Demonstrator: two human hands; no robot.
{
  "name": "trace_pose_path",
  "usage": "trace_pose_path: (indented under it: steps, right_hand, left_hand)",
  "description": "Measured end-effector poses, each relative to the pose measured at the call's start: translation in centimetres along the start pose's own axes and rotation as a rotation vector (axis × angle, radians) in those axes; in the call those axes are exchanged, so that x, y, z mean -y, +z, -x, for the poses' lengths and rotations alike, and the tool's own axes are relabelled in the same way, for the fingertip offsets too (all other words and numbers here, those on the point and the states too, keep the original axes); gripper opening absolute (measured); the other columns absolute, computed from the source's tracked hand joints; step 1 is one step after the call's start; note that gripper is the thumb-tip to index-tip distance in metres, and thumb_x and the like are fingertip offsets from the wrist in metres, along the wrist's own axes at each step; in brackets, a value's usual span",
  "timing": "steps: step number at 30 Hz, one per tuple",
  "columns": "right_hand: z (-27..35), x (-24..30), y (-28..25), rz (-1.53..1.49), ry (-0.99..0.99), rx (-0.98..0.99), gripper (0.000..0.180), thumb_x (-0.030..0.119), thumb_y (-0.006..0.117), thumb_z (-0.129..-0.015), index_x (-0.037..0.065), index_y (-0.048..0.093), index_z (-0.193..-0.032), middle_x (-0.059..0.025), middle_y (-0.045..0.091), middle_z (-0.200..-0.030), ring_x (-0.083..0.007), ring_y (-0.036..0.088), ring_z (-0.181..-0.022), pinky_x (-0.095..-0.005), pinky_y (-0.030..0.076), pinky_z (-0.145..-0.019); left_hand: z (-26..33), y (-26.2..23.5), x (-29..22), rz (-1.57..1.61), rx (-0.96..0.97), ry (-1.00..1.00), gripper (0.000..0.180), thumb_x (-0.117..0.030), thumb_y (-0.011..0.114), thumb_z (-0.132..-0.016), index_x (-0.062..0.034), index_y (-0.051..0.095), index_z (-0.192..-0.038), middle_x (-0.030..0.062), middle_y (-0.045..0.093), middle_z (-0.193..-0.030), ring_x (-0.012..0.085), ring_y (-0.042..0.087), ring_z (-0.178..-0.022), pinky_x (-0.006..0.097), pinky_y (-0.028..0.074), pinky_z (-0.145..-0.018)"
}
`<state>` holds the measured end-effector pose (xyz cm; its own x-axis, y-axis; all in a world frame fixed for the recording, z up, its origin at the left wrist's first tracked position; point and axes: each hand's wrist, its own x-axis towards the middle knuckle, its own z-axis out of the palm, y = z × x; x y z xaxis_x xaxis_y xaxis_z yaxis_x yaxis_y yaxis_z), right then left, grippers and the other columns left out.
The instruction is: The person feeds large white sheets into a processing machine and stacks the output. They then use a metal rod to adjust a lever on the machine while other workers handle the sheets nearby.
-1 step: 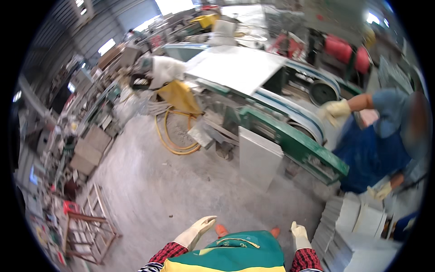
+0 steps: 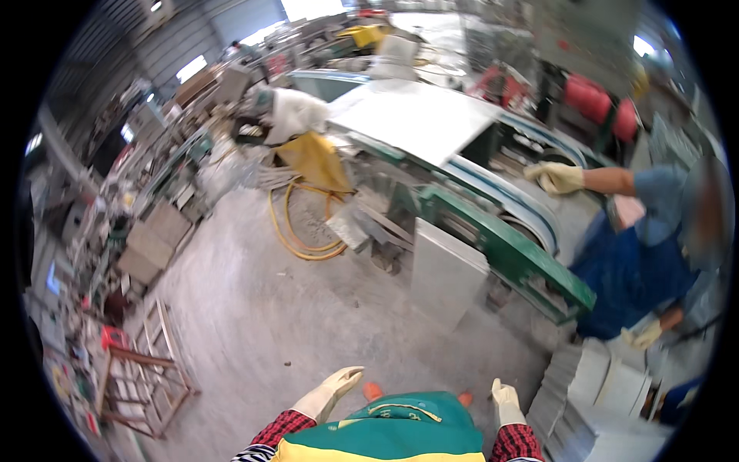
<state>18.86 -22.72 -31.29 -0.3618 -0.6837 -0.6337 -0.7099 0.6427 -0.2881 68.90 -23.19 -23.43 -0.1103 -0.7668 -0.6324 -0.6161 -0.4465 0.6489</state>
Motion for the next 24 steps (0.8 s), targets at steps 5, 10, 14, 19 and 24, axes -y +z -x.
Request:
trace_pose_path:
  steps: [5, 10, 14, 19, 24]
  right_hand:
    - [1.1, 14.0, 1.5, 0.111, -0.107, 0.04, 0.065, 0.059, 0.044, -0.097, 0.006, 0.072, -0.121, -0.0212, 0.069, -0.124, -0.0358, 0.062, -0.123, -0.0423, 0.046, -0.104]
    - [3.0, 25.6, 5.2, 0.052, -0.272, 0.147, 0.061, 0.058, 0.049, -0.095, 0.009, 0.071, -0.124, -0.0209, 0.068, -0.125, -0.0338, 0.063, -0.124, -0.0411, 0.046, -0.105]
    - [2.1, 31.8, 7.1, 0.197, -0.366, 0.227, 0.063, 0.059, 0.048, -0.096, 0.008, 0.07, -0.125, -0.0202, 0.068, -0.127, -0.0367, 0.061, -0.124, -0.0428, 0.045, -0.105]
    - [-0.3, 39.6, 8.4, 0.336, -0.274, 0.272, 0.062, 0.06, 0.048, -0.096, 0.011, 0.071, -0.125, -0.0201, 0.066, -0.131, -0.0369, 0.059, -0.127, -0.0452, 0.044, -0.107]
    - [-7.4, 50.4, 14.0, 0.53, -0.341, 0.301, 0.061, 0.057, 0.047, -0.096, 0.009, 0.072, -0.123, -0.0217, 0.066, -0.129, -0.0372, 0.06, -0.125, -0.0447, 0.044, -0.106]
  left_hand:
    - [3.8, -5.6, 10.3, 0.051, -0.203, -0.208, 0.054, -0.042, 0.046, -0.099, -0.0099, 0.058, -0.141, 0.0141, 0.058, -0.144, 0.0291, 0.052, -0.136, 0.04, 0.04, -0.113]
    - [9.4, -11.2, 24.3, 0.067, -0.369, -0.549, 0.054, -0.045, 0.046, -0.097, -0.0116, 0.062, -0.136, 0.0141, 0.062, -0.139, 0.0277, 0.056, -0.132, 0.041, 0.043, -0.111]
    - [10.3, -9.9, 36.2, 0.575, -0.542, -0.694, 0.048, -0.042, 0.053, -0.097, -0.0088, 0.066, -0.128, 0.0145, 0.068, -0.125, 0.0231, 0.07, -0.109, 0.043, 0.052, -0.098]
    - [9.5, -8.1, 34.6, 0.985, -0.642, -0.609, 0.043, -0.032, 0.053, -0.101, -0.0038, 0.057, -0.133, 0.0174, 0.067, -0.122, 0.0269, 0.072, -0.09, 0.041, 0.06, -0.081]
    - [7.9, -12.3, 29.0, 1.175, -0.662, -0.634, 0.052, -0.034, 0.05, -0.104, 0.0008, 0.043, -0.142, 0.0199, 0.064, -0.129, 0.029, 0.071, -0.093, 0.042, 0.06, -0.079]
